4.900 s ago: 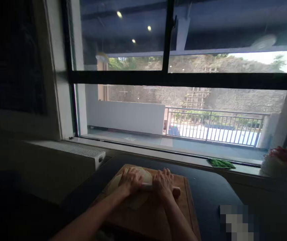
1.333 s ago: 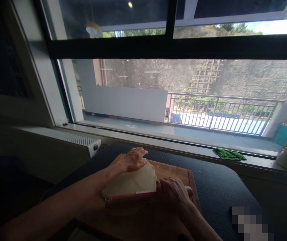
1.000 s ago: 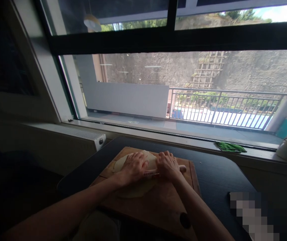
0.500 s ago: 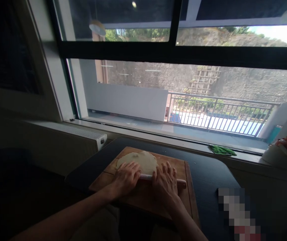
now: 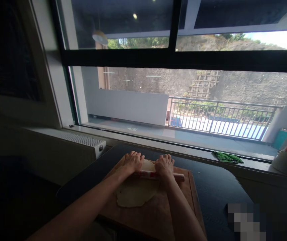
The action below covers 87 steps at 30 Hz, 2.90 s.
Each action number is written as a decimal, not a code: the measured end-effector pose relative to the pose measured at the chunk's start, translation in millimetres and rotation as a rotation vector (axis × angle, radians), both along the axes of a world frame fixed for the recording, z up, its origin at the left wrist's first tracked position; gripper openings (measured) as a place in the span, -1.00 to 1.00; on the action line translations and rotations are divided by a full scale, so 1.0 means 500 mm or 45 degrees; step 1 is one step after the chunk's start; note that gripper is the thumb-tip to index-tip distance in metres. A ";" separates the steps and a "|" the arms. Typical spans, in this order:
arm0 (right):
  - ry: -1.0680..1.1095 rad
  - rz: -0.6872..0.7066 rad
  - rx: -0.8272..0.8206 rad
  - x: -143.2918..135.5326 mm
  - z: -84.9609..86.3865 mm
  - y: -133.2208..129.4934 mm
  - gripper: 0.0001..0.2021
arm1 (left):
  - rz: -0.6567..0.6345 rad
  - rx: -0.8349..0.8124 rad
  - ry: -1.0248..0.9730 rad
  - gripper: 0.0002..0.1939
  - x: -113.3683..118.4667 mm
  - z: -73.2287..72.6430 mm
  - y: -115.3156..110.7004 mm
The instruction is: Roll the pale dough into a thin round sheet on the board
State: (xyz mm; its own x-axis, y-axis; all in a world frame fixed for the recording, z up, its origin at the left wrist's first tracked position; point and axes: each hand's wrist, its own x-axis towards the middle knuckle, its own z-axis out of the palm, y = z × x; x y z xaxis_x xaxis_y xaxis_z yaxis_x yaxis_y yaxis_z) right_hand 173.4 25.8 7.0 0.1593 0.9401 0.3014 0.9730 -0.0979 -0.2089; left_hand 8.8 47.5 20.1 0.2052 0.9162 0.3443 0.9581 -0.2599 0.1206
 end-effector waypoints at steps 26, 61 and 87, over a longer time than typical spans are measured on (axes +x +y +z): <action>0.006 -0.026 -0.093 -0.009 -0.006 -0.038 -0.60 | -0.079 0.087 -0.016 -0.55 -0.010 -0.026 -0.016; 0.032 0.004 -0.064 -0.012 0.001 -0.012 -0.64 | 0.001 -0.047 -0.021 -0.58 -0.008 -0.028 0.022; -0.008 0.038 -0.016 -0.028 -0.004 -0.090 -0.58 | -0.057 -0.109 -0.037 -0.43 -0.016 -0.041 -0.046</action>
State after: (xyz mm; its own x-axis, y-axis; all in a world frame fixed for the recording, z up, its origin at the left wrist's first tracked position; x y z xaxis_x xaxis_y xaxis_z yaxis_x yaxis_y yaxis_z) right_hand 159.3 -19.4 5.0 0.1289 0.9482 0.2902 0.9769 -0.0712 -0.2015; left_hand 0.6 24.5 -0.4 0.2379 0.9325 0.2718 0.9415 -0.2902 0.1716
